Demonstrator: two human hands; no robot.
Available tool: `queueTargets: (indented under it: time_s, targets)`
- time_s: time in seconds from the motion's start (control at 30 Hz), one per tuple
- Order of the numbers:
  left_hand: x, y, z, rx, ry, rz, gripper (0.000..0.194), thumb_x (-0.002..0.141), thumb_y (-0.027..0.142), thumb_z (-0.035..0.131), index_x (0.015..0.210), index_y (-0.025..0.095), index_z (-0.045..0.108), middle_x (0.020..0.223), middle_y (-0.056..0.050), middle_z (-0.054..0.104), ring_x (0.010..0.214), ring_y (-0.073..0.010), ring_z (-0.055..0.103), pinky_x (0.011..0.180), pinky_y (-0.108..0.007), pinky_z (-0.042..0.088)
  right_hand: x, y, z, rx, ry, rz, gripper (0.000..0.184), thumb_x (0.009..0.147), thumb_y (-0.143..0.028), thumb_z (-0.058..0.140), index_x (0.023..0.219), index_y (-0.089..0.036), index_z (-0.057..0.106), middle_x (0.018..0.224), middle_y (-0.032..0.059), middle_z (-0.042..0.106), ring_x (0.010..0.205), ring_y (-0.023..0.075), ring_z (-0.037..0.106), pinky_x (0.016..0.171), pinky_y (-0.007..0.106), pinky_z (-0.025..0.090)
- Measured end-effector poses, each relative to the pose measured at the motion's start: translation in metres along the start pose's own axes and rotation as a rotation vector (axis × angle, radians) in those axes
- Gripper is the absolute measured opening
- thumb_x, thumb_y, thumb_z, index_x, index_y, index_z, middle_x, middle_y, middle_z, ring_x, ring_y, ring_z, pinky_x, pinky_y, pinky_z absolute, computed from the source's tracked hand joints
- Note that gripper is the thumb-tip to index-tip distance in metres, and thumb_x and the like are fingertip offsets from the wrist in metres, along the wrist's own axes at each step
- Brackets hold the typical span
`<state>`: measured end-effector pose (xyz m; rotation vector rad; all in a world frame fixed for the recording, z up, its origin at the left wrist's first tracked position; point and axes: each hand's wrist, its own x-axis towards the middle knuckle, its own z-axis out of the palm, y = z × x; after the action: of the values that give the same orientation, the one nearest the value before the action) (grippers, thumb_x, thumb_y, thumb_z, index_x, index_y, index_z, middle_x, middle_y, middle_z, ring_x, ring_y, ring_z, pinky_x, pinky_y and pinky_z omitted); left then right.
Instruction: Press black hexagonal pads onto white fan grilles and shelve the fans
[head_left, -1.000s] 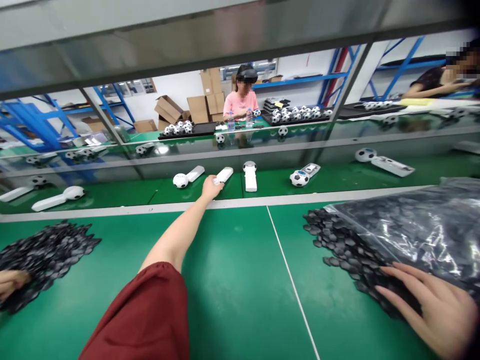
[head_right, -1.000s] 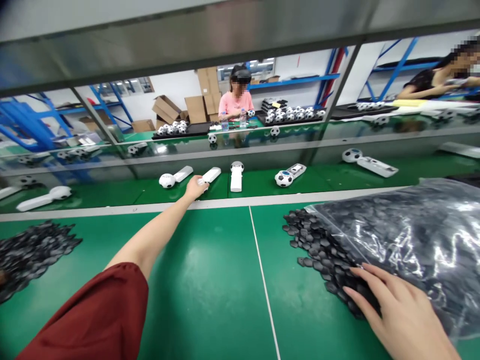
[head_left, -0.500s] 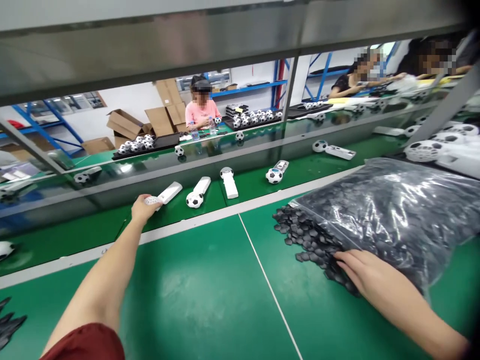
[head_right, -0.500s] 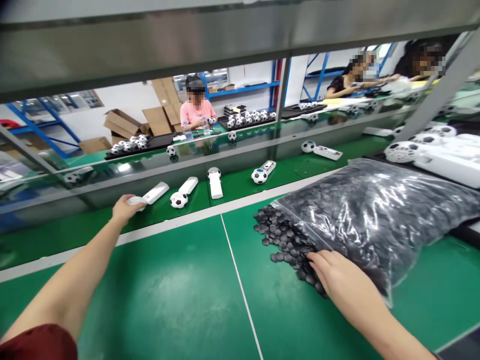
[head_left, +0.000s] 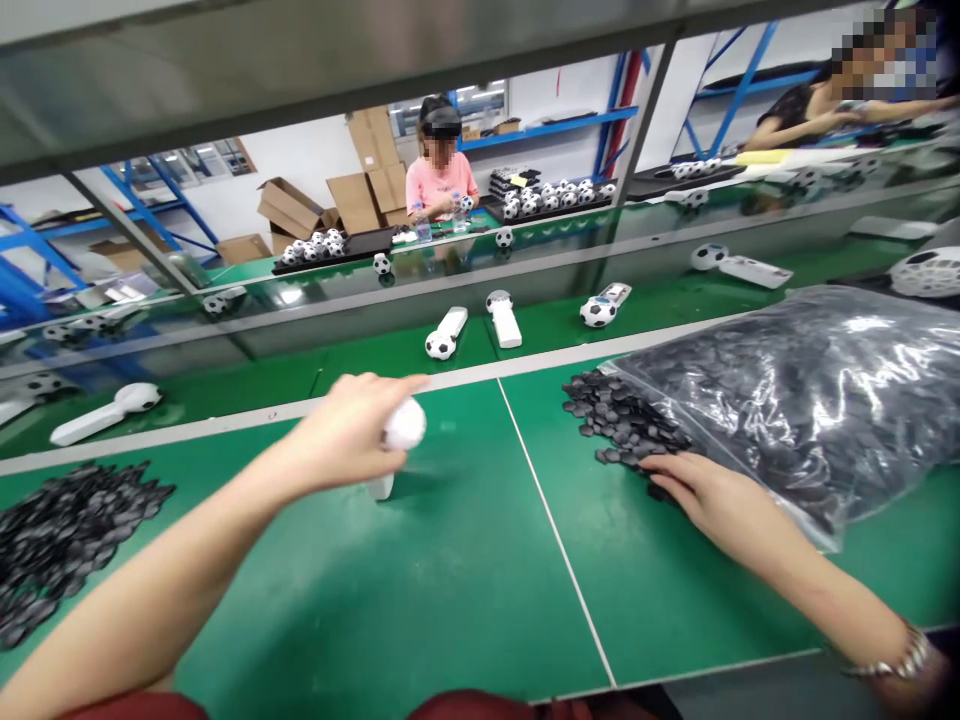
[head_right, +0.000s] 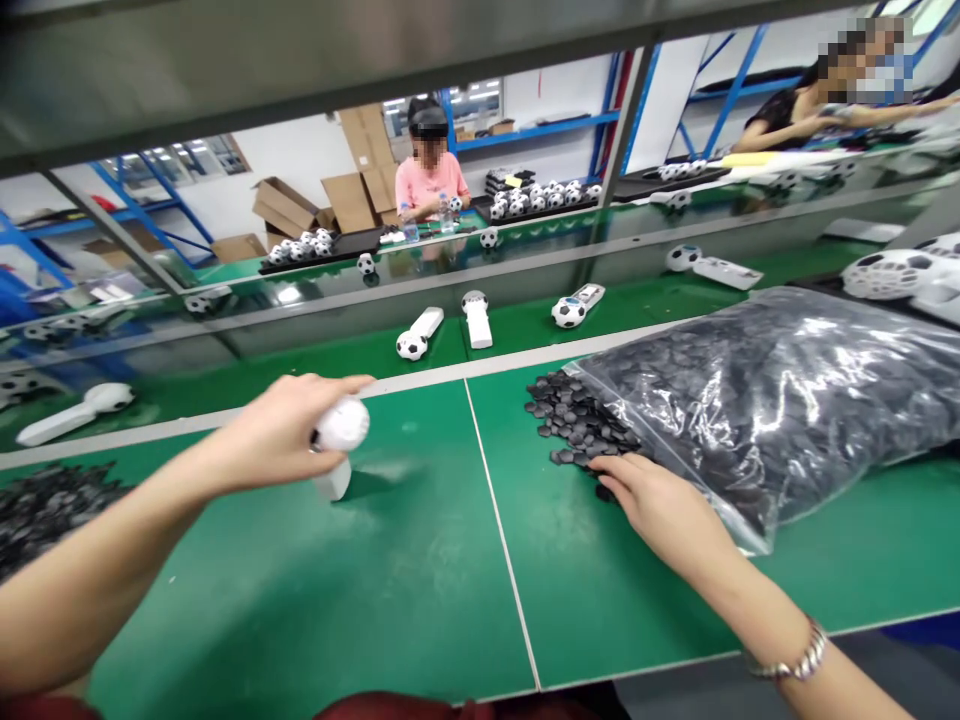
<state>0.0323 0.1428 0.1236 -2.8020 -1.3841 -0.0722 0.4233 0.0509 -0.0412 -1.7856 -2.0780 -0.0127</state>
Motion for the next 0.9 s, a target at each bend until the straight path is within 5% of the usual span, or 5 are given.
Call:
queueTargets:
  time_s: [0.17, 0.33, 0.5, 0.63, 0.9]
  targets:
    - [0.02, 0.066, 0.051, -0.13, -0.006, 0.257, 0.078, 0.061, 0.018, 0.054, 0.136, 0.021, 0.032, 0.107, -0.007, 0.061, 0.096, -0.0272, 0.052, 0.083, -0.038, 0.038, 0.003, -0.005, -0.009, 0.14, -0.07, 0.041, 0.029, 0.085, -0.035, 0.04, 0.096, -0.019, 0.063, 0.091, 0.0058, 0.068, 0.073, 0.0211, 0.065, 0.07, 0.035, 0.053]
    - [0.046, 0.079, 0.092, -0.336, -0.062, 0.215, 0.083, 0.061, 0.034, 0.066, 0.136, 0.02, 0.031, 0.118, -0.009, 0.056, 0.103, -0.0294, 0.049, 0.087, -0.041, 0.039, 0.002, -0.026, -0.016, 0.175, -0.099, -0.073, 0.022, 0.084, -0.03, 0.043, 0.09, -0.02, 0.062, 0.09, 0.0055, 0.067, 0.077, 0.0201, 0.063, 0.072, 0.034, 0.052]
    - [0.037, 0.064, 0.099, -0.505, -0.206, 0.116, 0.098, 0.061, 0.063, 0.063, 0.139, 0.021, 0.023, 0.135, -0.012, 0.043, 0.12, -0.0316, 0.04, 0.094, -0.044, 0.036, 0.002, -0.03, -0.015, 0.172, -0.105, -0.066, 0.02, 0.084, -0.027, 0.044, 0.093, -0.019, 0.061, 0.091, 0.0058, 0.065, 0.075, 0.0194, 0.061, 0.07, 0.034, 0.051]
    - [0.029, 0.066, 0.103, -0.405, -0.153, 0.023, 0.105, 0.06, 0.073, 0.055, 0.141, 0.019, 0.017, 0.139, -0.016, 0.035, 0.126, -0.0345, 0.031, 0.096, -0.048, 0.033, 0.003, -0.026, -0.014, 0.193, -0.108, -0.023, 0.019, 0.083, -0.029, 0.048, 0.093, -0.02, 0.061, 0.082, 0.0046, 0.064, 0.065, 0.0178, 0.059, 0.064, 0.033, 0.051]
    - [0.005, 0.104, 0.108, -0.204, -0.116, -0.01, 0.081, 0.073, 0.065, 0.05, 0.132, 0.011, 0.033, 0.118, -0.018, 0.056, 0.101, -0.034, 0.057, 0.081, -0.042, 0.045, 0.027, -0.035, -0.008, 0.121, -0.044, -0.077, 0.018, 0.087, -0.027, 0.049, 0.089, -0.018, 0.065, 0.087, 0.0067, 0.06, 0.081, 0.0199, 0.057, 0.076, 0.034, 0.048]
